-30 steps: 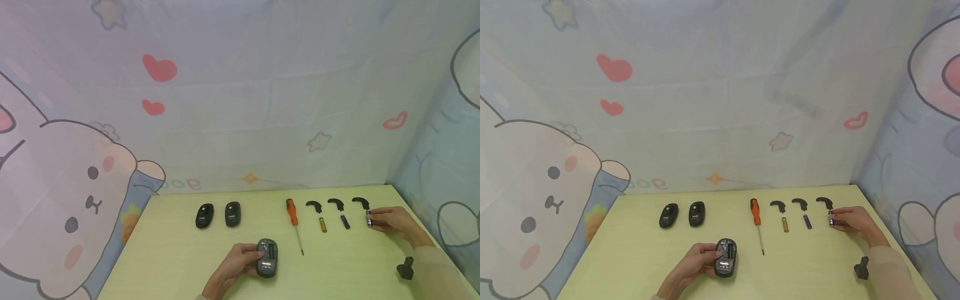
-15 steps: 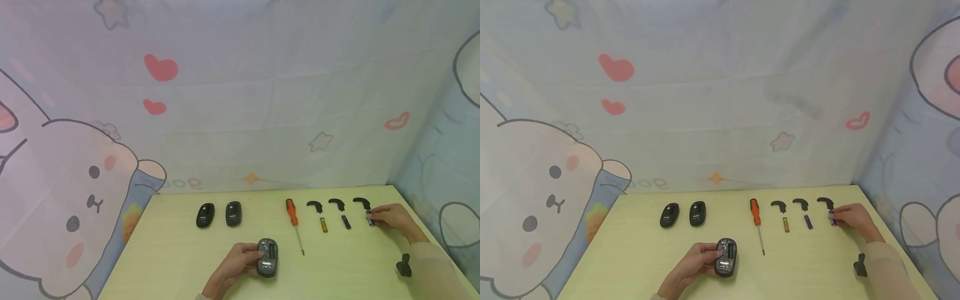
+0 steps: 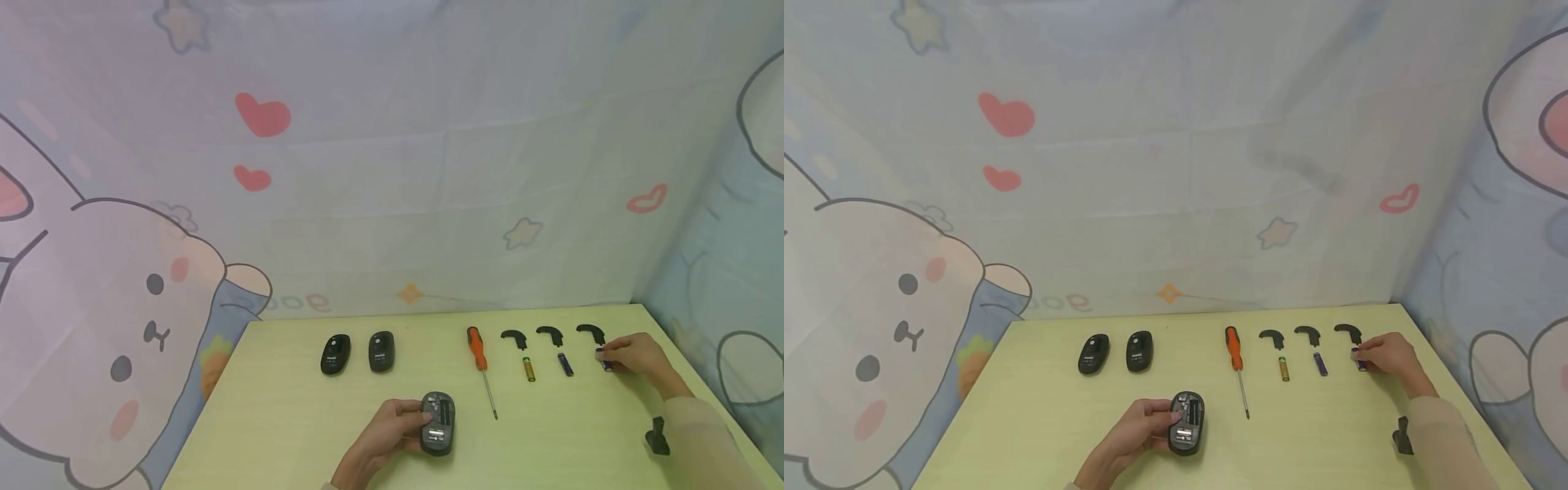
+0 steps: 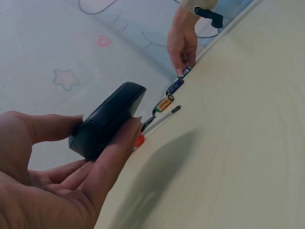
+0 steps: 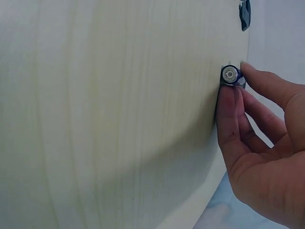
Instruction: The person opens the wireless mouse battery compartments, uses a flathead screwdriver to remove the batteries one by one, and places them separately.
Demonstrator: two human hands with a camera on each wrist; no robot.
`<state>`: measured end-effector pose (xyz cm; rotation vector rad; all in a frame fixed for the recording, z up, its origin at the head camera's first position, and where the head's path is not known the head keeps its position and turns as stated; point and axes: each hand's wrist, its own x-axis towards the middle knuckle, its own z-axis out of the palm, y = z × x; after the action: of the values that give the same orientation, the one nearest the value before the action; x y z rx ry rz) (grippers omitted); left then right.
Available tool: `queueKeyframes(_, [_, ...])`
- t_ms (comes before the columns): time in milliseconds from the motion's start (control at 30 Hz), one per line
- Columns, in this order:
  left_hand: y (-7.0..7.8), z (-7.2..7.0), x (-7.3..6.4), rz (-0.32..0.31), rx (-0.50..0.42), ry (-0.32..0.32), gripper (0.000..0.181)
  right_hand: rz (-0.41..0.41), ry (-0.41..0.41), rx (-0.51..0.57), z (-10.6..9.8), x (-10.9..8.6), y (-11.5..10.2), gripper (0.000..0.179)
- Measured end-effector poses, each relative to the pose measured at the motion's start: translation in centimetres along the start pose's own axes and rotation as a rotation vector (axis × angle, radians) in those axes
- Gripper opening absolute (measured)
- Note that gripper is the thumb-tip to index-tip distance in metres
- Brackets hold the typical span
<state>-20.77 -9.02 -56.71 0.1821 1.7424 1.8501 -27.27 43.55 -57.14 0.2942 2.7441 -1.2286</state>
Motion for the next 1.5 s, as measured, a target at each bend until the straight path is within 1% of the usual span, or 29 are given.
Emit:
queueKeyframes(167, [0.2,-0.1,-0.1,-0.005,-0.013,-0.016,0.044,-0.004,-0.012,-0.014,-0.1,0.1,0.1,0.053])
queueKeyframes(367, [0.2,-0.1,-0.1,-0.001,-0.008,-0.008,0.044,-0.015,-0.015,-0.015,-0.2,0.1,0.1,0.055])
queueKeyframes(533, [0.2,-0.2,-0.1,0.001,-0.007,-0.012,0.044,-0.058,0.034,-0.046,-0.3,-0.7,-0.4,0.053])
queueKeyframes(667, [0.2,-0.2,0.1,0.007,-0.007,-0.015,0.044,-0.095,0.067,-0.019,-0.2,-1.6,-1.3,0.052])
queueKeyframes(800, [0.3,-0.2,0.2,0.011,-0.004,-0.009,0.045,-0.131,0.088,0.000,0.1,-2.5,-2.8,0.053])
queueKeyframes(967, [0.4,-0.2,0.2,0.007,0.001,-0.002,0.046,-0.186,0.091,0.021,1.2,-3.8,-5.5,0.052])
queueKeyframes(1200, [0.7,-0.2,0.3,0.010,0.006,-0.005,0.048,-0.281,0.040,0.126,3.8,-5.8,-9.2,0.044])
queueKeyframes(1333, [0.8,-0.2,0.4,0.019,0.006,-0.006,0.049,-0.303,0.005,0.188,5.4,-6.7,-11.0,0.041])
queueKeyframes(1500, [0.6,-0.2,0.6,0.023,0.008,-0.010,0.049,-0.321,-0.053,0.244,7.3,-7.8,-12.5,0.040])
